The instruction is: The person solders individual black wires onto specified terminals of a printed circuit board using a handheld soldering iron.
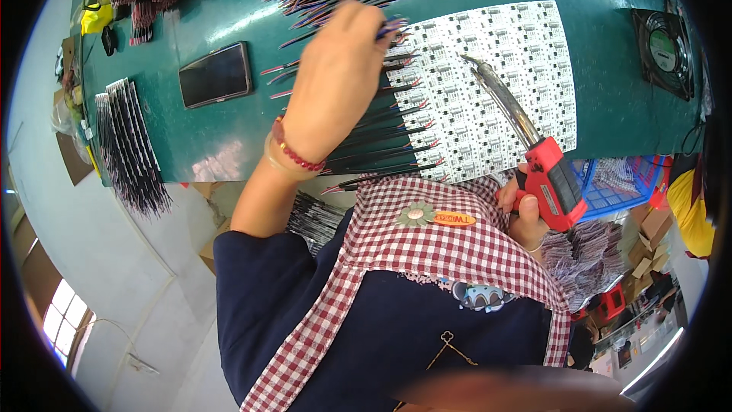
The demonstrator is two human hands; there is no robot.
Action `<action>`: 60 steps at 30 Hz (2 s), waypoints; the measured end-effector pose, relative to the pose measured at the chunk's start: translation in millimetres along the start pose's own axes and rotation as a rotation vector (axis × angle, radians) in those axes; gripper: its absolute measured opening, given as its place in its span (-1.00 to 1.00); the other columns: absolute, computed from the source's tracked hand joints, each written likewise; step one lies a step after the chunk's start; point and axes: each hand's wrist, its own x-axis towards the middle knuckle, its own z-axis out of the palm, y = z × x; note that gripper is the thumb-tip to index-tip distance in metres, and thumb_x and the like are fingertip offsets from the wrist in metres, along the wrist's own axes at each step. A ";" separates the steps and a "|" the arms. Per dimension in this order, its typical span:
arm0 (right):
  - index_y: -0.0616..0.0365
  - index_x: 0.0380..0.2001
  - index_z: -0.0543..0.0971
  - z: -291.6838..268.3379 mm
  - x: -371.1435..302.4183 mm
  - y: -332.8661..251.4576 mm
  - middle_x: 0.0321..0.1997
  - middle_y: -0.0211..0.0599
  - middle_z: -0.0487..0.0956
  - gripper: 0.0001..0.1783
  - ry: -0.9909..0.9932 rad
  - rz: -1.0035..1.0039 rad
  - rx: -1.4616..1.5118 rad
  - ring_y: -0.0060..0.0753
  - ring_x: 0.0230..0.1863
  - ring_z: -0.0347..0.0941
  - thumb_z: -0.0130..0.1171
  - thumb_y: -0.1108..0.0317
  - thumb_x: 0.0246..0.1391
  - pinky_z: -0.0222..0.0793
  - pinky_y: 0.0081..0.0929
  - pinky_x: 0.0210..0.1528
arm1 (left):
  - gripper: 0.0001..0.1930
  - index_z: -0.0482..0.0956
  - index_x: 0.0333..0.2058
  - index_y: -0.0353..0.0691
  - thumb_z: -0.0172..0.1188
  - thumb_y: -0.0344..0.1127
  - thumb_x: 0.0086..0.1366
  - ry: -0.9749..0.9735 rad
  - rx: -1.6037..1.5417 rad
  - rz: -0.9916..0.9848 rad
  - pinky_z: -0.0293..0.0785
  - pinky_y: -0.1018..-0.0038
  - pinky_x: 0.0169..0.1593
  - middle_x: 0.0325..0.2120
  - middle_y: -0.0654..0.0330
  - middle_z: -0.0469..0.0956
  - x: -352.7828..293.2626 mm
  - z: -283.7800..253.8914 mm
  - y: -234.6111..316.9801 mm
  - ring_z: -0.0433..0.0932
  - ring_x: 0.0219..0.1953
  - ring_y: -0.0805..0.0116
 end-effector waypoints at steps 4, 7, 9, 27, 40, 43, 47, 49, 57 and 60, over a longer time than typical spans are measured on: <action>0.30 -0.05 0.41 -2.9 -3.5 -4.3 -0.54 -0.36 0.44 -0.42 0.034 0.037 0.110 -0.57 -0.54 0.30 0.14 0.00 0.08 0.22 -0.60 -0.52 | -0.82 0.49 -0.32 -0.31 0.21 -0.59 0.05 0.353 -0.144 -0.009 0.39 0.44 -0.40 -0.54 0.15 0.40 -14.2 -21.2 16.9 0.45 -0.50 0.21; 0.28 -0.24 0.47 -7.4 -1.5 -4.8 -0.53 -0.37 0.43 -0.45 -0.028 0.063 0.075 -0.56 -0.52 0.31 0.15 -0.09 0.04 0.22 -0.58 -0.50 | -0.79 0.48 -0.38 -0.32 0.28 -0.58 -0.03 0.176 -0.391 -0.154 0.40 0.46 -0.43 -0.52 0.11 0.46 -22.1 -8.0 22.0 0.49 -0.51 0.23; 0.38 0.04 0.31 -12.7 -2.3 4.1 -0.60 -0.33 0.37 -0.24 -0.101 0.056 0.043 -0.52 -0.60 0.27 0.12 -0.12 0.07 0.31 -0.47 -0.42 | -0.80 0.48 -0.40 -0.31 0.30 -0.51 -0.04 0.052 -0.302 -0.174 0.44 0.39 -0.39 -0.49 0.05 0.52 -23.9 4.5 20.0 0.54 -0.47 0.11; 0.33 0.08 0.31 -3.2 -0.5 11.0 -0.58 -0.36 0.39 -0.30 -0.077 0.075 0.013 -0.57 -0.60 0.25 0.14 -0.04 0.09 0.25 -0.54 -0.47 | -0.79 0.53 -0.51 -0.38 0.31 -0.33 -0.02 -0.012 -0.095 -0.177 0.37 0.31 -0.42 -0.57 -0.04 0.49 -16.7 25.4 14.0 0.47 -0.52 -0.03; 0.19 -0.43 0.49 0.8 5.4 2.9 -0.54 -0.44 0.43 -0.74 -0.136 0.088 -0.008 -0.55 -0.49 0.32 0.14 0.19 0.11 0.25 -0.54 -0.40 | -0.78 0.52 -0.55 -0.40 0.27 -0.31 -0.02 -0.011 -0.085 -0.168 0.36 0.28 -0.45 -0.65 -0.10 0.44 -10.6 23.3 18.1 0.43 -0.59 -0.08; 0.19 -0.43 0.50 3.0 5.2 6.0 -0.52 -0.44 0.44 -0.76 -0.094 0.061 -0.054 -0.56 -0.47 0.32 0.11 0.22 0.13 0.25 -0.54 -0.39 | -0.78 0.52 -0.56 -0.40 0.26 -0.31 -0.02 -0.024 -0.082 -0.174 0.37 0.27 -0.45 -0.65 -0.10 0.45 -7.7 24.4 18.4 0.44 -0.58 -0.08; 0.20 -0.39 0.50 1.3 5.6 3.4 -0.51 -0.44 0.45 -0.77 -0.136 0.056 -0.057 -0.57 -0.45 0.33 0.12 0.23 0.13 0.26 -0.54 -0.38 | -0.78 0.53 -0.57 -0.41 0.25 -0.32 -0.04 -0.050 -0.070 -0.207 0.38 0.27 -0.46 -0.66 -0.12 0.45 -5.5 24.7 17.9 0.45 -0.59 -0.10; 0.20 -0.38 0.51 1.8 6.0 0.2 -0.50 -0.44 0.45 -0.78 -0.123 0.055 -0.044 -0.58 -0.45 0.34 0.12 0.24 0.12 0.27 -0.54 -0.37 | -0.79 0.53 -0.58 -0.41 0.24 -0.32 -0.04 -0.039 -0.064 -0.195 0.38 0.27 -0.46 -0.67 -0.13 0.45 -4.7 26.6 17.7 0.45 -0.59 -0.10; 0.22 -0.32 0.50 7.9 7.9 -4.9 -0.48 -0.45 0.47 -0.80 -0.101 0.044 -0.043 -0.59 -0.44 0.35 0.13 0.29 0.12 0.29 -0.57 -0.35 | -0.79 0.51 -0.60 -0.43 0.21 -0.34 -0.06 -0.070 -0.061 -0.212 0.37 0.23 -0.46 -0.70 -0.16 0.41 -0.4 23.4 15.8 0.43 -0.59 -0.14; 0.23 -0.36 0.50 4.8 8.3 -2.7 -0.50 -0.43 0.46 -0.80 -0.144 0.030 -0.061 -0.57 -0.47 0.35 0.13 0.28 0.11 0.28 -0.56 -0.38 | -0.79 0.51 -0.61 -0.43 0.20 -0.34 -0.06 -0.068 -0.047 -0.175 0.37 0.20 -0.45 -0.70 -0.16 0.41 1.0 25.4 13.6 0.42 -0.58 -0.16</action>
